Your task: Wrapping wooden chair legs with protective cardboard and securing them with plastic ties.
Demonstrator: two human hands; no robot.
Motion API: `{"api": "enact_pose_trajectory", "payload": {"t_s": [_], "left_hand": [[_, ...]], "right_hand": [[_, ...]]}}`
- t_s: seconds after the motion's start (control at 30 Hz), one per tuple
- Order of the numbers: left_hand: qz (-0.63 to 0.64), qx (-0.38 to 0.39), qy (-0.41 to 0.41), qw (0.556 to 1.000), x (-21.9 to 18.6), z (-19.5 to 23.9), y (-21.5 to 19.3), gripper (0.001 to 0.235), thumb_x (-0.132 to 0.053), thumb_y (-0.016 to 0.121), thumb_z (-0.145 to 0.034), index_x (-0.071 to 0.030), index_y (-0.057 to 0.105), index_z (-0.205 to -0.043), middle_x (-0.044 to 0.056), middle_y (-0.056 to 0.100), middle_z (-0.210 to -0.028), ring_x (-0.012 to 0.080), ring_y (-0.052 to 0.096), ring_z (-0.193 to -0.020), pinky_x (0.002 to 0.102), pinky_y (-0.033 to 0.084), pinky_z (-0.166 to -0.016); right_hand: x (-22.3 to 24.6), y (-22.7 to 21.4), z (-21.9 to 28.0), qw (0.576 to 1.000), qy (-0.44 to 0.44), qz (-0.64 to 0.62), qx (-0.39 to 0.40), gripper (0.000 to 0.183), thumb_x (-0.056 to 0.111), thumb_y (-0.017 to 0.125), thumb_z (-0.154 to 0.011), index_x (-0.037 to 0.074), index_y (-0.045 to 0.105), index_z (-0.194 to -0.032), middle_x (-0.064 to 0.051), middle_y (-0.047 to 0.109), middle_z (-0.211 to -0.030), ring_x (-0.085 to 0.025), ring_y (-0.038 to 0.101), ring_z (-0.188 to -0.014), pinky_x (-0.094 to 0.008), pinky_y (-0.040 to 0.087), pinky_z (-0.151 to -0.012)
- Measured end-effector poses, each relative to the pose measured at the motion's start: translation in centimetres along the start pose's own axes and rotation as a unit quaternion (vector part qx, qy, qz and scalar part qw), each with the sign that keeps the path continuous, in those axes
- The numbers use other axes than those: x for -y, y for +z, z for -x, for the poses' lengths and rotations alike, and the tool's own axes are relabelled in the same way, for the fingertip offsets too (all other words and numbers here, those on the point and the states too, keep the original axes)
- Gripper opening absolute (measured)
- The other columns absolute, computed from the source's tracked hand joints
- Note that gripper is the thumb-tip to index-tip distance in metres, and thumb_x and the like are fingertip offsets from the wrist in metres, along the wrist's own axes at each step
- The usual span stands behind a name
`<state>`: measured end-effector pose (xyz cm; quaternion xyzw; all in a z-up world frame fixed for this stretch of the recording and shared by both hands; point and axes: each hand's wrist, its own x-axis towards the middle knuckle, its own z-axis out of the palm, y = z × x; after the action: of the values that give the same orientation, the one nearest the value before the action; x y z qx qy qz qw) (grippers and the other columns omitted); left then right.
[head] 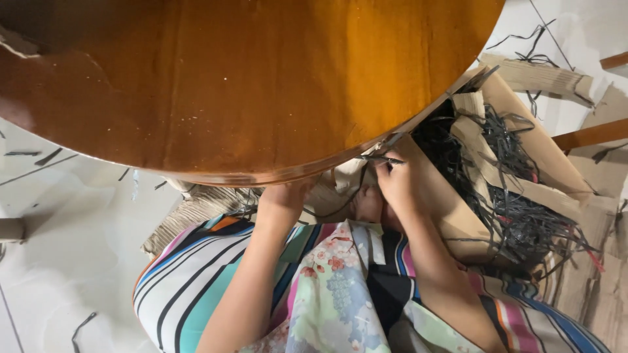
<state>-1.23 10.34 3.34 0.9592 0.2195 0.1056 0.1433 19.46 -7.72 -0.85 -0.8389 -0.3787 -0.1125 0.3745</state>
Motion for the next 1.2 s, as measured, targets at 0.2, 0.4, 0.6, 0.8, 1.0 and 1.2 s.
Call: {"api": "enact_pose_trajectory", "payload": {"t_s": [0.2,0.4,0.6,0.8,1.0,1.2], "left_hand": [[0.035,-0.074,0.170,0.982,-4.1,0.8,-3.0,0.021,-0.031,0.067,-0.092,-0.015,0.077,-0.081,0.015,0.070,-0.100,0.0396,0.069,-0.092,0.052,0.056,-0.080],[0.275,-0.042,0.226,0.934,-5.4,-1.7,-2.7,0.013,-0.026,0.068,-0.095,-0.015,0.072,-0.088,-0.001,0.072,-0.111,0.0272,0.070,-0.104,0.041,0.056,-0.086],[0.378,-0.035,0.157,0.912,-5.4,-1.6,-1.5,0.016,-0.005,0.068,-0.093,-0.005,0.075,-0.107,0.012,0.072,-0.112,0.0346,0.072,-0.105,0.041,0.058,-0.093],[0.435,0.003,0.174,0.883,-6.0,-1.5,-1.8,0.024,0.007,0.065,-0.088,-0.004,0.075,-0.107,0.018,0.072,-0.103,0.0407,0.072,-0.101,0.045,0.058,-0.091],[0.366,0.073,0.012,0.928,-6.8,-1.1,-2.7,0.019,-0.019,0.059,-0.099,-0.016,0.065,-0.116,0.018,0.074,-0.082,0.0389,0.074,-0.085,0.050,0.058,-0.078],[0.370,0.063,0.003,0.927,-5.5,-1.0,-0.7,0.024,-0.020,0.059,-0.098,-0.011,0.050,-0.118,0.016,0.072,-0.072,0.0399,0.074,-0.075,0.053,0.056,-0.063]], "right_hand": [[6.3,-4.0,2.3,0.992,0.072,-0.049,0.092,0.014,0.006,0.076,-0.085,0.013,0.078,-0.096,-0.011,0.078,-0.084,-0.036,0.074,-0.085,-0.048,0.059,-0.075],[7.7,-5.1,4.5,0.994,-0.025,-0.024,0.101,0.008,0.009,0.076,-0.085,0.010,0.069,-0.087,-0.004,0.075,-0.079,-0.033,0.074,-0.088,-0.041,0.046,-0.098],[8.5,-5.6,5.6,0.993,0.017,-0.052,0.104,0.007,0.021,0.076,-0.087,0.018,0.076,-0.093,0.000,0.075,-0.068,-0.038,0.063,-0.112,-0.045,0.047,-0.104],[10.6,-6.0,4.6,0.992,-0.002,-0.109,0.063,0.008,0.031,0.078,-0.090,0.023,0.075,-0.091,0.011,0.077,-0.073,-0.019,0.068,-0.083,-0.039,0.025,-0.121],[10.4,-6.1,2.5,0.987,-0.049,-0.147,0.041,0.009,0.023,0.080,-0.090,0.021,0.078,-0.099,0.006,0.076,-0.104,-0.014,0.065,-0.071,-0.029,0.051,-0.074],[8.9,-4.4,2.2,0.987,-0.138,-0.074,0.029,0.020,-0.001,0.072,-0.088,0.017,0.074,-0.096,0.001,0.073,-0.101,-0.023,0.070,-0.082,-0.035,0.047,-0.078]]}}
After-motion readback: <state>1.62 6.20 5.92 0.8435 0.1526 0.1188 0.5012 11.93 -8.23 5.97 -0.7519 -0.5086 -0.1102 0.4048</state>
